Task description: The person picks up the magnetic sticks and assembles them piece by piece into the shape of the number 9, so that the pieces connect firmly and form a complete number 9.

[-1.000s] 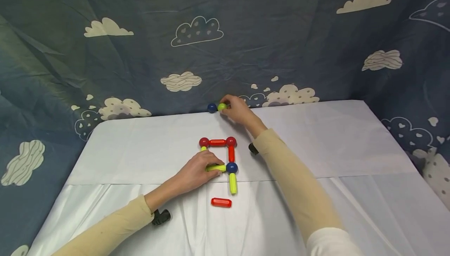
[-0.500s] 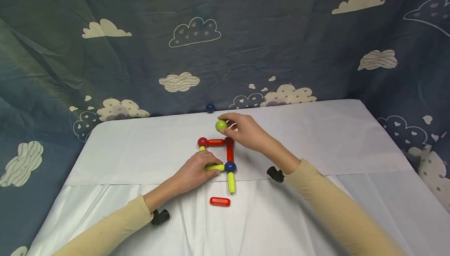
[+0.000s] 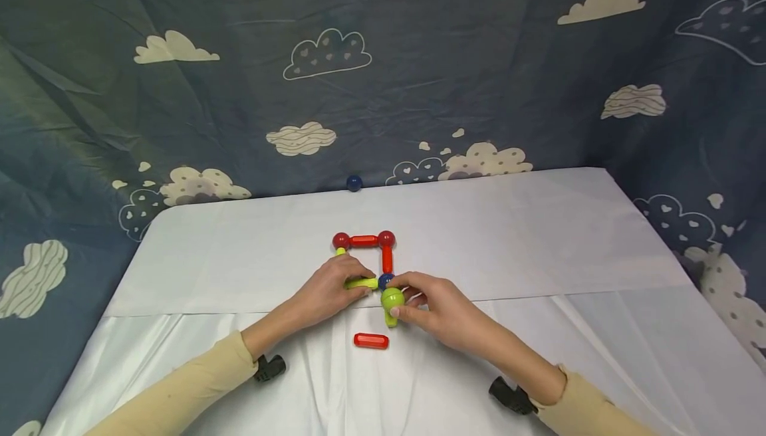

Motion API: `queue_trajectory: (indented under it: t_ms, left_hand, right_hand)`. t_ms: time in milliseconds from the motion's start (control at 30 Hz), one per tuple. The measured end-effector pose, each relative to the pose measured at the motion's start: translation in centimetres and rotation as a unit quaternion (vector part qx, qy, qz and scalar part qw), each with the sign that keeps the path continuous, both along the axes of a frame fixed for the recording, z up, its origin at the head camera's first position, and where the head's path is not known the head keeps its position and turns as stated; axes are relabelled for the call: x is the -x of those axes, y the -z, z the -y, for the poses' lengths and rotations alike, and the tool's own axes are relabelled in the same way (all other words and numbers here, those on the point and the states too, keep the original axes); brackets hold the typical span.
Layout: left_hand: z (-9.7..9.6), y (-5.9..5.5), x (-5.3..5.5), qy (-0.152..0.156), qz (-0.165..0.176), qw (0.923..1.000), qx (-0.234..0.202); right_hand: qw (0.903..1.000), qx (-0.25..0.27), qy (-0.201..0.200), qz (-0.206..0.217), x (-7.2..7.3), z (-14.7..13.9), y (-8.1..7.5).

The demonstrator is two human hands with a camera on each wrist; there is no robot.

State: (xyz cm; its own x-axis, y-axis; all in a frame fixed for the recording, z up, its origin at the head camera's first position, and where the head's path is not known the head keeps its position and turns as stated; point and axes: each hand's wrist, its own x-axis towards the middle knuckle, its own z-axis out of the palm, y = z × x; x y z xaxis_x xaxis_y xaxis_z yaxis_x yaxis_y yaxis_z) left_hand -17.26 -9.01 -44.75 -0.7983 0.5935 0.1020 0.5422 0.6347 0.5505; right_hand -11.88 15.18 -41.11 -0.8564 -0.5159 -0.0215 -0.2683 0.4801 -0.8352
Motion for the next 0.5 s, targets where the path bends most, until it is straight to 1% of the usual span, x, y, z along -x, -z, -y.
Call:
queue_trajectory:
  t_ms: [100, 267, 367, 500]
  left_hand:
    - [0.0, 0.0, 0.0, -0.003, -0.003, 1.0000, 0.000]
    - [0.1, 0.1, -0.1, -0.004, -0.009, 0.9999, -0.004]
    - [0.1, 0.1, -0.1, -0.004, -0.009, 0.9999, -0.007]
    - [0.0, 0.1, -0.2, -0.003, -0.008, 0.9999, -0.009]
  right_hand:
    - [0.9995, 0.006, 0.015, 0.029, -1.4, 0.0, 0.3]
    - [0.9953, 0.029, 0.037, 0.084, -3.0, 0.1, 0.8]
    - [0.9908, 0.061, 0.038, 0.115, -3.8, 0.2, 1.2]
    - [0.9866, 0.085, 0.031, 0.136, -4.5, 0.3, 1.7]
